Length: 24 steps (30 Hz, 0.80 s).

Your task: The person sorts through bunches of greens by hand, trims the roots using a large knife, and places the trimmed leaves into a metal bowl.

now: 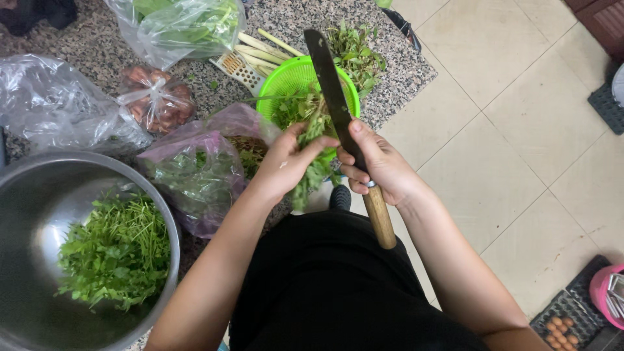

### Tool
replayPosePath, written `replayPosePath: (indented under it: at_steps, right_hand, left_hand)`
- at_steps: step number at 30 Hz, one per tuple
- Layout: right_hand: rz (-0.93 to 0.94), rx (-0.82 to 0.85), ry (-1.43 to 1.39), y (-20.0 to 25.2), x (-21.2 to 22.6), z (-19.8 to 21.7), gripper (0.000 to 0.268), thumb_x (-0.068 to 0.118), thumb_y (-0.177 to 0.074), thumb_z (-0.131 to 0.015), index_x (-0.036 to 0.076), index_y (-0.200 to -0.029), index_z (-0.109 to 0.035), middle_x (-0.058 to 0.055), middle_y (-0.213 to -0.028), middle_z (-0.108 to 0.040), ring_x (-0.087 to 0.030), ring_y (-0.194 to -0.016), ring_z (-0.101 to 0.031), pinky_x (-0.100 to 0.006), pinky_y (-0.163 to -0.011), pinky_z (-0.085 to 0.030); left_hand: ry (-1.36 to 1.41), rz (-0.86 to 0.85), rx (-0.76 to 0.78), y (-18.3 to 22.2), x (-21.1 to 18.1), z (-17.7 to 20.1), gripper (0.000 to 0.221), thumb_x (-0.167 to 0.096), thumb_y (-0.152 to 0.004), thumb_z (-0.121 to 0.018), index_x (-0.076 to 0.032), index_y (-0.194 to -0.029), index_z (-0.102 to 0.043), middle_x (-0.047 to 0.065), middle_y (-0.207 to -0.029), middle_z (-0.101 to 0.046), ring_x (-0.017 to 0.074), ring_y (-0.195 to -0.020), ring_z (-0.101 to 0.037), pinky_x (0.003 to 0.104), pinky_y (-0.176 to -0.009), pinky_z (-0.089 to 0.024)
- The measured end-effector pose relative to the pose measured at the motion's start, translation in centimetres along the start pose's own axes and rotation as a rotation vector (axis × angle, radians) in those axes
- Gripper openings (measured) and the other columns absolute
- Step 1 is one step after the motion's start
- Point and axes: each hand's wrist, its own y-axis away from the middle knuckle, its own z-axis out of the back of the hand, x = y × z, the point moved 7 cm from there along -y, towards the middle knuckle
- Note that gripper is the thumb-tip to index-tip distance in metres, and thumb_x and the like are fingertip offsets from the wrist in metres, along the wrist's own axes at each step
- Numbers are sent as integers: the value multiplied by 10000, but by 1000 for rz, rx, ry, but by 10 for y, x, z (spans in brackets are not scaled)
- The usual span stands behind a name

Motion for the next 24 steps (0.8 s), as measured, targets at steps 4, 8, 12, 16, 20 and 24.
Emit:
replayPosePath:
  at_steps: [4, 8, 12, 16, 20, 24]
  right_hand:
    - [38, 37, 76, 3, -2, 1, 608, 477, -998, -547, 174, -1495, -371, 21, -724, -450, -48, -459, -367, -207, -383, -368]
    - [84, 127, 216, 6, -5, -2, 818, 393, -1005, -601, 107, -1666, -212, 26, -671, -446, -53, -454, -390, -221, -411, -410]
    - [99, 50, 274, -4, -9, -4, 812, 356, -995, -606, 98, -1646, -196, 36, -608, -426, -65, -447, -411, -240, -420, -427]
    - [119, 42, 320, -8, -7, -8, 790, 371, -1000, -592, 99, -1639, -215, 31, -575, -417, -68, -433, -406, -242, -410, -418]
    - [72, -14, 194, -14, -13, -9, 706, 394, -992, -583, 122, -1581, -303, 33, -575, -402, -65, -416, -387, -234, -386, -383]
    - [46, -72, 178, -26, -18, -10, 613, 427, -982, -592, 144, -1486, -389, 36, -625, -397, -62, -417, -367, -238, -365, -370]
  left_hand:
    - [-302, 288, -109, 0, 11, 21, 304, -237, -1015, -563, -77, -1261, -643, 71, -958, -769, 191, -834, -689, 346, -745, -540]
    - [-478, 74, 36, -8, -3, 23, 319, -236, -1022, -577, -13, -1249, -612, 124, -971, -754, 239, -879, -725, 379, -778, -554]
    - [-549, -113, 51, -8, -17, 18, 330, -218, -1048, -561, 32, -1260, -592, 219, -999, -720, 333, -925, -722, 431, -810, -537]
    - [-659, 99, -4, -6, -18, 23, 336, -233, -1031, -528, -7, -1276, -577, 275, -931, -700, 393, -866, -717, 444, -788, -525]
    - [-642, -141, -13, -5, -30, 20, 246, -138, -1017, -531, 18, -1192, -607, 257, -1007, -700, 421, -956, -692, 462, -810, -529]
    - [-825, -250, -108, -11, -17, 23, 212, -29, -944, -537, 14, -1133, -622, 243, -1033, -702, 428, -963, -687, 491, -838, -529]
